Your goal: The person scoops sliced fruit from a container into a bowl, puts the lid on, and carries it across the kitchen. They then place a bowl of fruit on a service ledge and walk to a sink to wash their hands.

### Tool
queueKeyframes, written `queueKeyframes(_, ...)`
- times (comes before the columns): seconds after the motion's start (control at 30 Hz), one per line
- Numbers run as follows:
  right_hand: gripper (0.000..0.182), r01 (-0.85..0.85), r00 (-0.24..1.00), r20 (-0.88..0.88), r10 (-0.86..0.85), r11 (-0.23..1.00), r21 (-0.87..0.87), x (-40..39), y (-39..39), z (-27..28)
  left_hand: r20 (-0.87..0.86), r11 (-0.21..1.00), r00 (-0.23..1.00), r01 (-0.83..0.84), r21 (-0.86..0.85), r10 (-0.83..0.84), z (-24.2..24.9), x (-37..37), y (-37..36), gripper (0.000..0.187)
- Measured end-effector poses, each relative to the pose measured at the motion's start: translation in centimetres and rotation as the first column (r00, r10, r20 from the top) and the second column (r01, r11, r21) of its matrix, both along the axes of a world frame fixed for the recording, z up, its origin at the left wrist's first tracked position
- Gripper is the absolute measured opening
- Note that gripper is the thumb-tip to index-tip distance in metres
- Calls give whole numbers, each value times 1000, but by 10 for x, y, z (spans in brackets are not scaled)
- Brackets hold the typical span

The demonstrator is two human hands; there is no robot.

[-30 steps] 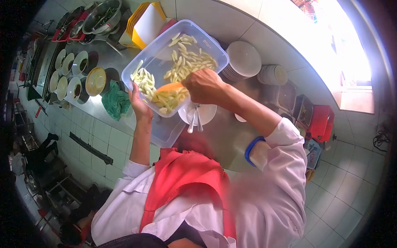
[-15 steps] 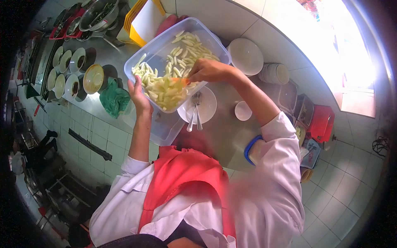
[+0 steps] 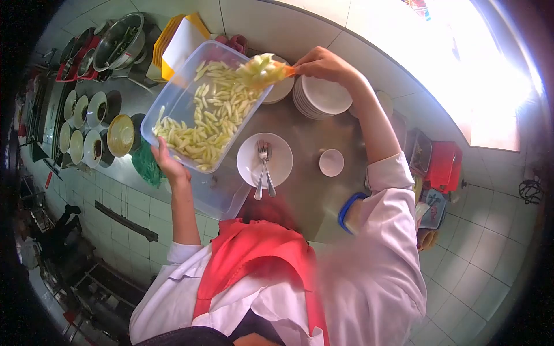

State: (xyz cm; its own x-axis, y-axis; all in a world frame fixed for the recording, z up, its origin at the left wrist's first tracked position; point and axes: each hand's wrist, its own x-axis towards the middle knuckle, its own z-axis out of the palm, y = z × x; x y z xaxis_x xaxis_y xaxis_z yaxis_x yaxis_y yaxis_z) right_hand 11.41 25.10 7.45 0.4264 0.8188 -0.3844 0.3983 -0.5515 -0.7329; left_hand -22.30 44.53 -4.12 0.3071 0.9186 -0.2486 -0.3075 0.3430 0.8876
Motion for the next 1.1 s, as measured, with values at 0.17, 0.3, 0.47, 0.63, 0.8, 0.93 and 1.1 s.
queueKeyframes(0.17, 31, 89, 953, 299, -49, 989, -121, 29, -2, -13, -42, 999, 998, -36, 10, 37, 0, -9, 7, 64)
queueKeyframes(0.3, 22, 143, 697, 697, 169, 919, -366, 10, 20, -34, -36, 999, 998, -47, -4, 47, 3, -8, 3, 69)
queueKeyframes(0.47, 15, 84, 602, 729, 326, 882, -463, -9, 28, -52, -40, 998, 997, -66, -13, 65, -3, -12, 6, 70)
queueKeyframes(0.63, 16, 111, 571, 820, -38, 993, -32, -19, 12, -11, -68, 996, 993, -94, -4, 94, 1, -12, 2, 73)
queueKeyframes(0.8, 11, -134, 490, 860, 143, 987, -88, -78, 61, 4, 21, 999, 999, -47, 25, 47, -4, -11, 4, 70)
queueKeyframes(0.93, 11, -157, 476, 767, 430, 900, -407, -102, 85, -5, 46, 998, 997, -68, 17, 67, 12, -4, -2, 62)
queueKeyframes(1.1, 15, -239, 698, 569, 435, 890, -387, -104, 79, -9, 101, 997, 991, -82, -6, 83, 2, 2, -2, 50)
